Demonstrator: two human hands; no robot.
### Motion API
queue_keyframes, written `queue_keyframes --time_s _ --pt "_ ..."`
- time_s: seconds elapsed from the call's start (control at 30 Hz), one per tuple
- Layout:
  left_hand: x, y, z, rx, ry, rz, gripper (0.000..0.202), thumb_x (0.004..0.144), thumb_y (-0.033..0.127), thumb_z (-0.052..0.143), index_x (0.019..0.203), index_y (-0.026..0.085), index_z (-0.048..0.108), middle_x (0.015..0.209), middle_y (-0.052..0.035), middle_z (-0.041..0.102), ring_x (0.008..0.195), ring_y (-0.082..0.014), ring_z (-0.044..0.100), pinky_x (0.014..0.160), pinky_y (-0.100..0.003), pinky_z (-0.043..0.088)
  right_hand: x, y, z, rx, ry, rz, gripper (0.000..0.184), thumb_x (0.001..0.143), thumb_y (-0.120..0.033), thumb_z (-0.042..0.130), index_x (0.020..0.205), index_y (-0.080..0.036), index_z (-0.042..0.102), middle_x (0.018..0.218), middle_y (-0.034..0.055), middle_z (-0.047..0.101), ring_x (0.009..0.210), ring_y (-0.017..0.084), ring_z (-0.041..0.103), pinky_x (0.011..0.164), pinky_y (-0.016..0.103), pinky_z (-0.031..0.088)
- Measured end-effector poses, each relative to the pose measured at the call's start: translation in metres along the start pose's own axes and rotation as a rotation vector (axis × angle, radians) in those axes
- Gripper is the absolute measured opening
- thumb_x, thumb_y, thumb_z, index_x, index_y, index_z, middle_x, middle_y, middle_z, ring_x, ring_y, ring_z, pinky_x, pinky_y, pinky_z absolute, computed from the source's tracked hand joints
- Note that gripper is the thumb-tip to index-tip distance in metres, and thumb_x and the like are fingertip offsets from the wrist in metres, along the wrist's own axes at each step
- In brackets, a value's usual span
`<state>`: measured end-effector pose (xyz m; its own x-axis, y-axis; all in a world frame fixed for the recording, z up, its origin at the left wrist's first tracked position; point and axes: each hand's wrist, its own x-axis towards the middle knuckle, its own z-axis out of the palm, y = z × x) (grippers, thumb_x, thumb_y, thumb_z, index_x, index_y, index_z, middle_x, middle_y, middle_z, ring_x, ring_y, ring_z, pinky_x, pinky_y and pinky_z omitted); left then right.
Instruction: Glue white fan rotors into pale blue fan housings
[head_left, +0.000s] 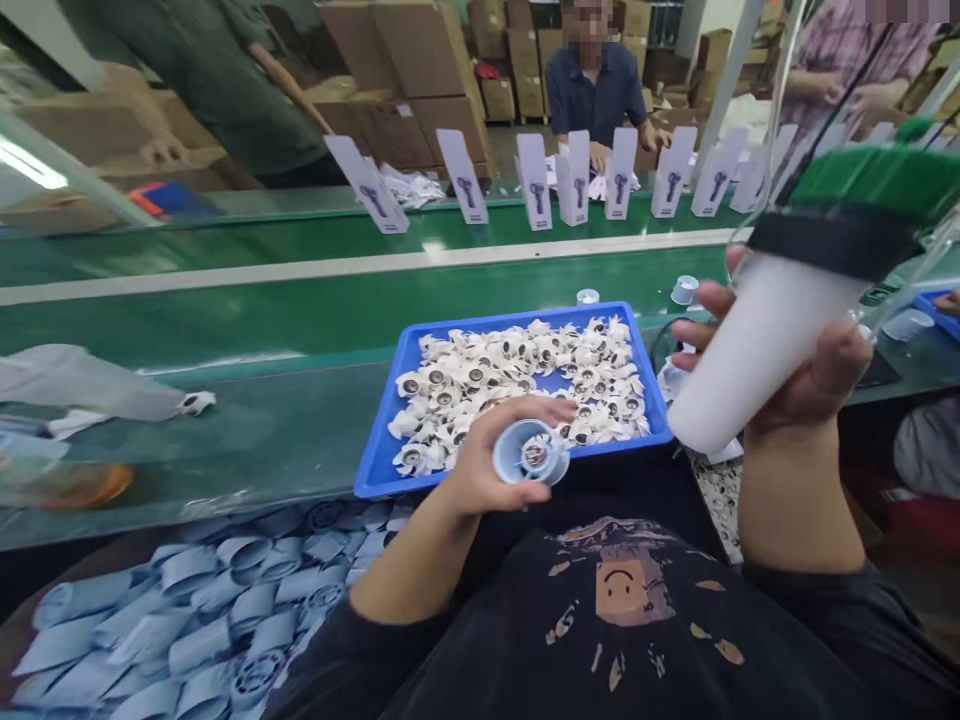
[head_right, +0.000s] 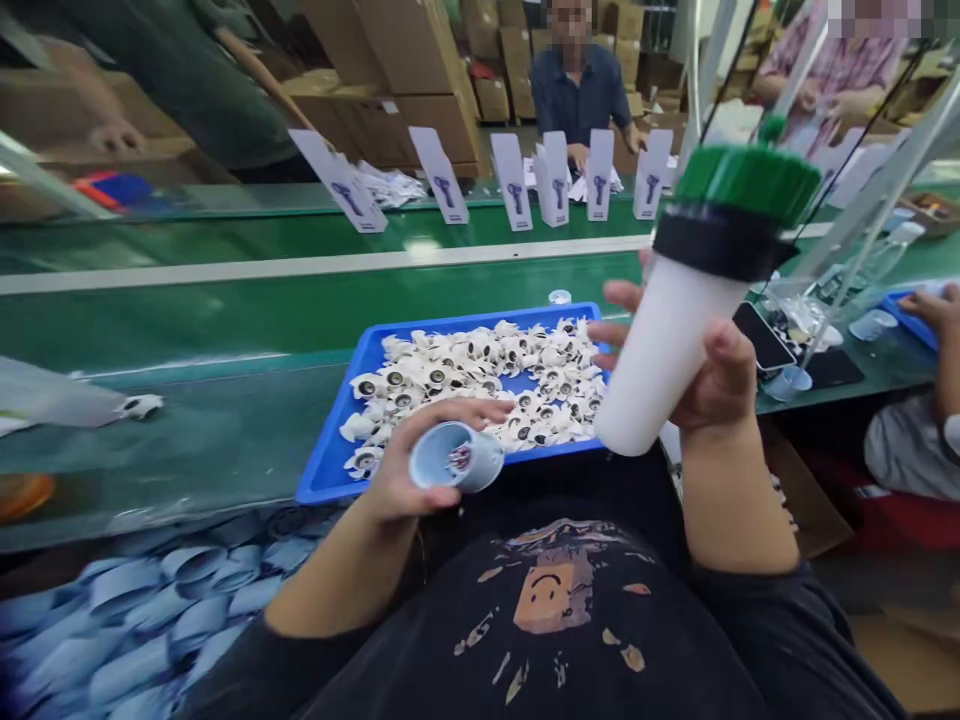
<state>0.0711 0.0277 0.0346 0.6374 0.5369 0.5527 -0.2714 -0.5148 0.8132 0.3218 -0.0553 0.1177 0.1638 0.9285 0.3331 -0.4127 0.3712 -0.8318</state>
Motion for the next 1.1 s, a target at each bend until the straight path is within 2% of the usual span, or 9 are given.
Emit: queue_keyframes --time_s 0.07,0.13,0.27,0.47,0.6,0.73,0.87,0.97,1.1 --pt "0.01 0.008 0.018 0.178 -0.131 -0.022 0.051 0.07 0.055 0.076 0.104 0.021 0.059 0.104 -0.0112 0.072 0.098 -0.0256 0.069 0.086 -0.039 0.055 0.002 -0.001 0.021 0.03 -0.037 0.022 0.076 0.051 -0.062 0.082 0.115 -0.03 0.056 0.11 -0.0025 0.069 0.09 0.022 0.072 0.071 0.037 0.063" --pt "0.016 0.016 0.032 0.333 -0.18 -0.016 0.052 0.072 0.056 0.075 0.108 0.021 0.059 0.101 -0.0093 0.073 0.091 -0.0232 0.069 0.081 -0.036 0.055 0.005 0.001 0.04 0.012 -0.063 0.001 0.067 0.058 -0.068 0.075 0.109 -0.028 0.057 0.102 -0.0041 0.07 0.083 0.02 0.072 0.068 0.034 0.062" --pt "0.019 0.025 0.048 0.463 -0.162 0.037 0.049 0.075 0.065 0.066 0.086 0.017 0.063 0.079 -0.0058 0.07 0.071 -0.0194 0.064 0.064 -0.031 0.051 0.008 0.011 0.058 -0.079 -0.053 -0.11 0.054 0.07 -0.071 0.067 0.091 -0.022 0.06 0.081 -0.0035 0.068 0.071 0.018 0.069 0.062 0.03 0.06" --pt "0.018 0.028 0.052 0.435 -0.119 0.004 0.049 0.075 0.066 0.065 0.08 0.017 0.061 0.072 -0.0033 0.066 0.064 -0.016 0.059 0.057 -0.029 0.048 0.005 0.011 0.061 -0.132 -0.045 -0.102 0.051 0.063 -0.064 0.08 0.08 -0.018 0.063 0.08 0.0022 0.065 0.069 0.018 0.067 0.063 0.032 0.06" --pt "0.019 0.028 0.054 0.414 -0.104 0.024 0.047 0.075 0.064 0.067 0.079 0.017 0.06 0.071 -0.0021 0.064 0.063 -0.0149 0.058 0.057 -0.028 0.047 0.003 0.008 0.066 -0.17 0.004 -0.123 0.056 0.068 -0.073 0.069 0.07 -0.018 0.061 0.078 0.0031 0.064 0.065 0.017 0.065 0.061 0.033 0.059" --pt "0.021 0.028 0.055 0.405 -0.106 0.015 0.048 0.075 0.064 0.066 0.079 0.017 0.06 0.071 -0.0019 0.065 0.063 -0.0148 0.058 0.057 -0.028 0.047 0.002 0.009 0.071 -0.255 0.04 -0.108 0.059 0.07 -0.079 0.061 0.081 -0.021 0.058 0.077 -0.0005 0.063 0.068 0.018 0.067 0.064 0.034 0.059" --pt "0.022 0.027 0.055 0.397 -0.105 0.021 0.047 0.076 0.064 0.066 0.077 0.017 0.06 0.069 -0.0015 0.065 0.062 -0.0144 0.058 0.057 -0.028 0.048 0.001 0.008 0.073 -0.14 0.084 -0.133 0.051 0.072 -0.065 0.07 0.1 -0.024 0.059 0.074 -0.004 0.063 0.062 0.014 0.063 0.06 0.03 0.058" --pt "0.022 0.026 0.055 0.395 -0.103 0.036 0.048 0.077 0.065 0.064 0.078 0.017 0.061 0.07 -0.0018 0.065 0.063 -0.0143 0.059 0.058 -0.027 0.048 0.003 0.008 0.071 -0.129 0.062 -0.082 0.047 0.07 -0.057 0.077 0.099 -0.024 0.06 0.073 -0.0042 0.063 0.064 0.014 0.062 0.062 0.03 0.058" --pt "0.022 0.025 0.054 0.427 -0.109 0.007 0.049 0.077 0.067 0.062 0.078 0.017 0.061 0.07 -0.0017 0.065 0.062 -0.0147 0.059 0.058 -0.027 0.047 0.005 0.012 0.066 -0.115 0.038 -0.134 0.051 0.07 -0.064 0.074 0.099 -0.024 0.062 0.075 -0.0041 0.065 0.064 0.014 0.063 0.06 0.03 0.059"
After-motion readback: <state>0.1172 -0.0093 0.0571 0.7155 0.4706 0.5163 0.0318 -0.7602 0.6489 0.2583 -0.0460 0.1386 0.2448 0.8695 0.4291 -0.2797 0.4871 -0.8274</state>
